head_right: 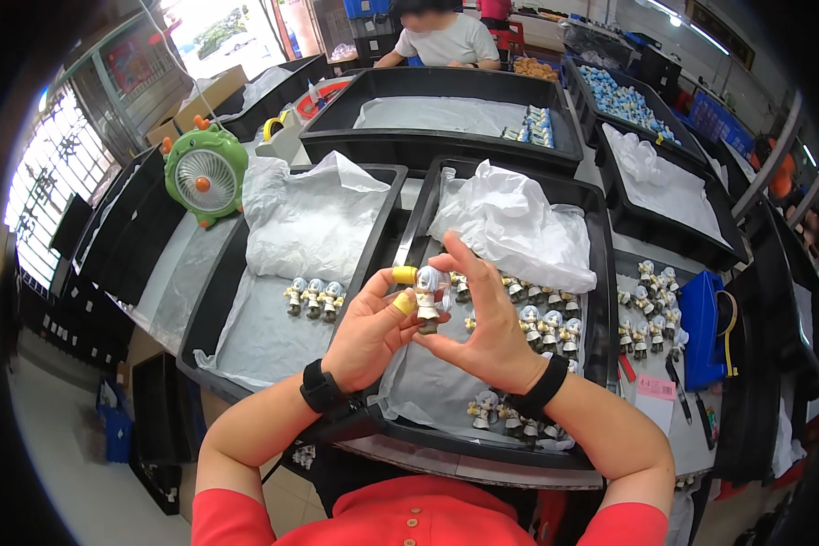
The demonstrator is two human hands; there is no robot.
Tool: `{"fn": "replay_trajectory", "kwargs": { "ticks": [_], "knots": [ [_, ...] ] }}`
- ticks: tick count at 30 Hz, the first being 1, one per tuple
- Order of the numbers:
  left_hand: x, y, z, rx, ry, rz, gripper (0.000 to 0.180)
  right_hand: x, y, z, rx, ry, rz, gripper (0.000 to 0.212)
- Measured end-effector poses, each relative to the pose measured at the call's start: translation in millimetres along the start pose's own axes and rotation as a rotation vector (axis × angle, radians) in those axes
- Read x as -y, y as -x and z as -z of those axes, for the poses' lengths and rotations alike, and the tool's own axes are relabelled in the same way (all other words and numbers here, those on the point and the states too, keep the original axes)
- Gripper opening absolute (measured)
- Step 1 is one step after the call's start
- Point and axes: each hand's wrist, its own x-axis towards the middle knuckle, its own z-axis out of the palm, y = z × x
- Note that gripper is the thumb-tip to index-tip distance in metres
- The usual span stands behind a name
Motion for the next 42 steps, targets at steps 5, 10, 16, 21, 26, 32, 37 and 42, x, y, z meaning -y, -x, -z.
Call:
{"fn": "replay_trajectory", "kwargs": {
  "ticks": [5,10,16,21,26,32,37,42],
  "knots": [
    [7,-2,5,0.044,-0.099,0.062,0.038,-2,-2,-3,-0.004,0.142,0.180,0.098],
    [3,5,-7,0.128,-0.173,0.046,0.043,0,-1,-6,0.036,0.198,0.263,0.100],
    [3,3,-6,0.144,-0.153,0.005,0.042,-3,-2,-4,0.029,0.164,0.184,0.102],
    [3,2,-5,0.137,-0.114,0.003,0.041,-5,-3,-1,0.095,0.220,0.169,0.090],
    [1,-3,2,0.168,0.063,0.105,0.045,-5,-1,0,0.146,0.142,0.045,0.083],
    [3,-3,3,0.194,0.104,0.096,0.046,-3,-2,1,0.162,0.106,0.002,0.082],
    [5,-2,6,0.203,0.097,0.053,0.045,0,-3,4,0.158,-0.077,-0.033,0.064],
    [7,-2,3,0.203,0.002,-0.010,0.044,2,-2,6,0.112,-0.543,-0.325,0.034]
  ]
}}
